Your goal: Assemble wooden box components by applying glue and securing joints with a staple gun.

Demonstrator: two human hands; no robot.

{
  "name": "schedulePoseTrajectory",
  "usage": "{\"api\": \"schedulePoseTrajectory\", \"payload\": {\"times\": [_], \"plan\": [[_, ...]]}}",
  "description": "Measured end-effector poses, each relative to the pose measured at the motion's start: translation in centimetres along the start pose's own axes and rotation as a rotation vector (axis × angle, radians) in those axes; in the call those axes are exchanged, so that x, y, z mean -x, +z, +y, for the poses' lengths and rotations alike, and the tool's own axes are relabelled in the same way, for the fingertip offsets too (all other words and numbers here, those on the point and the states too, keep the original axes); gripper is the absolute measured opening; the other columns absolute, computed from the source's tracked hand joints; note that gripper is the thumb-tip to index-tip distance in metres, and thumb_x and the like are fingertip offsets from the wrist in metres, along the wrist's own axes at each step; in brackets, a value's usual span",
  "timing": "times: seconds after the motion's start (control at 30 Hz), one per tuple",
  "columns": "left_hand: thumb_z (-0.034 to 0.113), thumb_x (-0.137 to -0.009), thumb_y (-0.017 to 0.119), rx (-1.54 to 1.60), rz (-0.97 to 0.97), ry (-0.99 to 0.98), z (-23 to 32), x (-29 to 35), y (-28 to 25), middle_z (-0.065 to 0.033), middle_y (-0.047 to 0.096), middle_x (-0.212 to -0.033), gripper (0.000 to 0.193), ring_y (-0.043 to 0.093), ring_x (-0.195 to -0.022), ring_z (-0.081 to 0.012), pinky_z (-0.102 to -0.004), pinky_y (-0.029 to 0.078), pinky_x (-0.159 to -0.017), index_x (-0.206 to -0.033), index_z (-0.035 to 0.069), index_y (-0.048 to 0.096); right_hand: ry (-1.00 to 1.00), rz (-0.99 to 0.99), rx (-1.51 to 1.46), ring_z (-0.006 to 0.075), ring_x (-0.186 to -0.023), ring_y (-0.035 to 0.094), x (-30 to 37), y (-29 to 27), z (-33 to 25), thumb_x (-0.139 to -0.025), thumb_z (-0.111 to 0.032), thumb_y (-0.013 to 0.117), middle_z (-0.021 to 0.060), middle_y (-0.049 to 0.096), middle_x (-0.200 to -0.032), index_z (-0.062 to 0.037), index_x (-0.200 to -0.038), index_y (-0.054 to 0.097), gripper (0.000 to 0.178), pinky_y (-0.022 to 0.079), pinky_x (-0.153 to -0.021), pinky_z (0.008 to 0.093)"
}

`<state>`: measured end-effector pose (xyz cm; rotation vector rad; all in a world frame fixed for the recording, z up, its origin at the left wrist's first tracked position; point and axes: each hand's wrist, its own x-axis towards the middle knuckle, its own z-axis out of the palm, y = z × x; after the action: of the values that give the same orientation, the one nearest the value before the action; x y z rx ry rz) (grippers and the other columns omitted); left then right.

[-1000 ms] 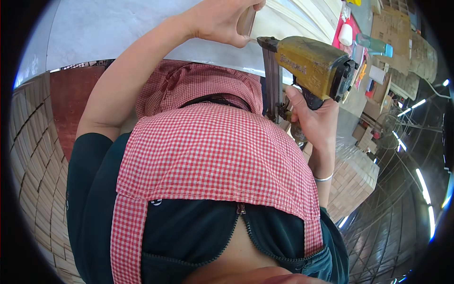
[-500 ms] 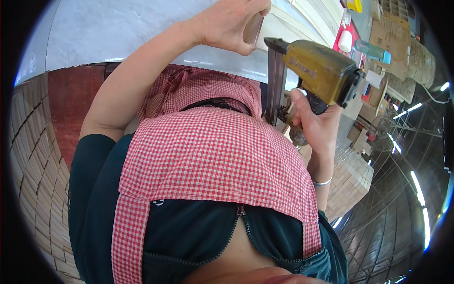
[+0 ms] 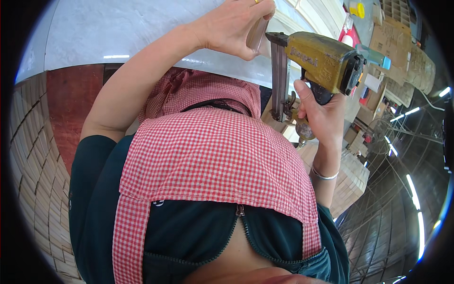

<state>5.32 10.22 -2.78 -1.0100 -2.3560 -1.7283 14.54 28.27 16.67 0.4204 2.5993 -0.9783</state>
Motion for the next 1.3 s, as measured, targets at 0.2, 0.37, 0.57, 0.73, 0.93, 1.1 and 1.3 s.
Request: {"api": "schedulePoseTrajectory", "payload": {"times": [0.2,0.37,0.57,0.73,0.93,1.1,1.3], "plan": [[0.035,-0.066,0.076,-0.003,0.022,0.013,-0.3,0.2,-0.2,-0.0144,0.053,-0.105,0.063,0.054,-0.095,-0.0309,-0.0452,0.040,-0.099,-0.111,0.005,0.045,-0.019,-0.047,0.053,0.0087,-0.042,0.049,-0.7,-0.8,-0.5,-0.090,-0.016,0.079,0.0010,0.057,-0.057,0.0030,-0.097,0.067,0.023,0.039,-0.041,0.0209],[0.034,-0.073,0.075,0.239,0.064,-0.256,1.2,0.5,-0.9,-0.0170,0.057,-0.105,0.056,0.057,-0.092,-0.0285,-0.0407,0.046,-0.090,-0.111,0.000,0.052,-0.039,-0.006,0.048,0.0090,-0.042,0.049,-1.4,-1.7,-1.0,-0.090,-0.017,0.079,0.0009,0.058,-0.056,0.0031,-0.096,0.068,0.024,0.039,-0.041,0.0211],[0.032,-0.079,0.073,0.340,0.119,-0.717,1.2,-2.8,-0.3,-0.0160,0.062,-0.090,0.042,0.060,-0.080,-0.0241,-0.0342,0.051,-0.074,-0.099,-0.002,0.059,-0.067,0.039,0.044,0.0094,-0.041,0.049,-2.9,-2.7,-1.2,-0.089,-0.020,0.080,0.0006,0.058,-0.055,0.0030,-0.095,0.068,0.027,0.039,-0.042,0.0212],[0.030,-0.081,0.073,0.230,0.172,-0.760,0.6,-3.6,0.6,-0.0124,0.062,-0.079,0.037,0.059,-0.071,-0.0233,-0.0329,0.052,-0.067,-0.092,-0.002,0.059,-0.064,0.028,0.069,0.0092,-0.041,0.048,-3.8,-2.8,-1.5,-0.089,-0.021,0.081,0.0004,0.057,-0.055,0.0029,-0.095,0.068,0.028,0.039,-0.042,0.0211],[0.026,-0.074,0.079,0.296,0.235,-0.911,3.5,-3.6,-0.6,-0.0083,0.061,-0.088,0.038,0.060,-0.081,-0.0216,-0.0332,0.052,-0.077,-0.096,0.004,0.058,-0.081,-0.023,0.079,0.0083,-0.042,0.050,-5.2,-3.0,-1.0,-0.087,-0.018,0.082,0.0031,0.063,-0.063,0.0038,-0.105,0.067,0.032,0.036,-0.038,0.0213],[0.031,-0.080,0.074,0.277,0.306,-0.841,3.3,-3.2,-0.2,-0.0062,0.058,-0.078,0.034,0.056,-0.070,-0.0164,-0.0279,0.050,-0.066,-0.089,0.002,0.059,-0.081,-0.063,0.091,0.0084,-0.041,0.050,-6.0,-3.2,-1.0,-0.087,-0.021,0.082,0.0039,0.064,-0.063,0.0043,-0.107,0.068,0.035,0.036,-0.038,0.0212],[0.032,-0.078,0.080,0.316,0.195,-0.949,3.4,-3.6,-0.8,-0.0115,0.063,-0.096,0.044,0.061,-0.089,-0.0217,-0.0344,0.052,-0.084,-0.102,0.000,0.062,-0.088,-0.064,0.073,0.0084,-0.041,0.049,-6.6,-3.3,-0.8,-0.086,-0.022,0.083,0.0039,0.064,-0.063,0.0045,-0.107,0.068,0.037,0.036,-0.038,0.0209]]}}
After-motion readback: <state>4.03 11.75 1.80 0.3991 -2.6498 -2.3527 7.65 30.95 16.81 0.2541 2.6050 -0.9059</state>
